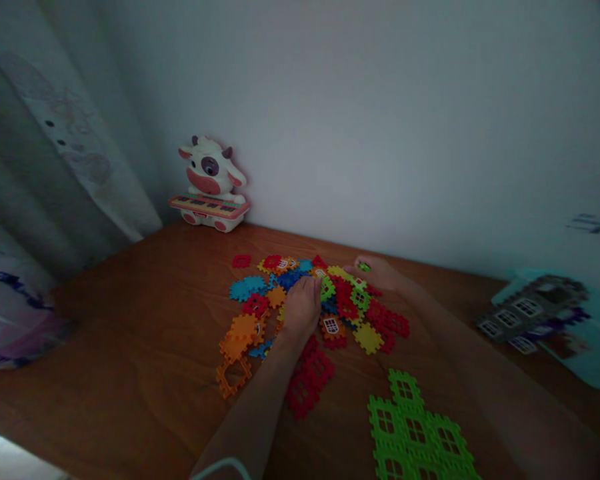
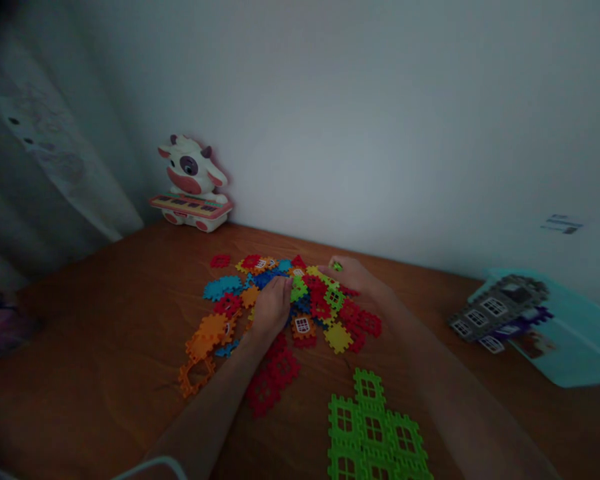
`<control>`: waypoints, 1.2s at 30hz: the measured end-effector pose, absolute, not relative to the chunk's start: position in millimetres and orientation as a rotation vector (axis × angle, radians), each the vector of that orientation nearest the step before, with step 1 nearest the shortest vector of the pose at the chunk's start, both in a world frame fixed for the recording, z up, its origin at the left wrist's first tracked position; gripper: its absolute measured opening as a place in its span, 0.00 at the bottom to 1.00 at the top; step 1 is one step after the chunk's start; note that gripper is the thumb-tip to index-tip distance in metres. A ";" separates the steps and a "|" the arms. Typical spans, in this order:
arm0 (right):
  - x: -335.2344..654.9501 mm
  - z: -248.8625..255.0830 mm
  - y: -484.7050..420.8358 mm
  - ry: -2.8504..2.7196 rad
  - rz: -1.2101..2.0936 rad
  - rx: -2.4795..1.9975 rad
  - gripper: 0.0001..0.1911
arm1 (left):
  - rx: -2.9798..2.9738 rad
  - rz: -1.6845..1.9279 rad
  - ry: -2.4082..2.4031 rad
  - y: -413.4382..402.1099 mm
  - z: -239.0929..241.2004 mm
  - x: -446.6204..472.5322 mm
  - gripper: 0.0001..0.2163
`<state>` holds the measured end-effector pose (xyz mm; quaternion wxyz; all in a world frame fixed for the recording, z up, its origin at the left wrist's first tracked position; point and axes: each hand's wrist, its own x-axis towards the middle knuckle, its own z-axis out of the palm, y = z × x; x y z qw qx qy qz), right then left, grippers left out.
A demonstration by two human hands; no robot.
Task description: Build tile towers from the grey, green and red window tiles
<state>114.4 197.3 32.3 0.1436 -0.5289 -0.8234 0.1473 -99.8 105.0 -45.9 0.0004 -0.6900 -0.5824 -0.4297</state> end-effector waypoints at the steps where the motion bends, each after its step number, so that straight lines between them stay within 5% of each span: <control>1: 119.4 33.1 188.9 -2.424 0.471 -1.495 0.27 | -2.176 -1.368 -1.819 104.8 -45.5 -99.8 0.19; 7: 124.9 26.1 147.8 -2.448 0.464 -1.407 0.14 | -2.221 -1.475 -1.689 98.2 -36.3 -99.2 0.20; 16: 126.1 22.9 108.5 -2.148 0.352 -1.430 0.07 | -2.342 -1.582 -1.487 86.4 -10.6 -102.9 0.20; 22: 193.4 31.2 62.8 -1.642 0.357 -1.394 0.19 | -2.688 -1.529 -1.479 40.5 -9.2 -59.8 0.19; 28: 254.7 -13.0 26.9 -1.445 0.505 -1.441 0.25 | -3.177 -1.421 -1.635 23.4 -24.0 25.0 0.21; 36: 267.5 -46.5 18.1 -1.482 0.581 -1.454 0.23 | -3.125 -1.329 -1.677 53.3 -34.3 34.1 0.22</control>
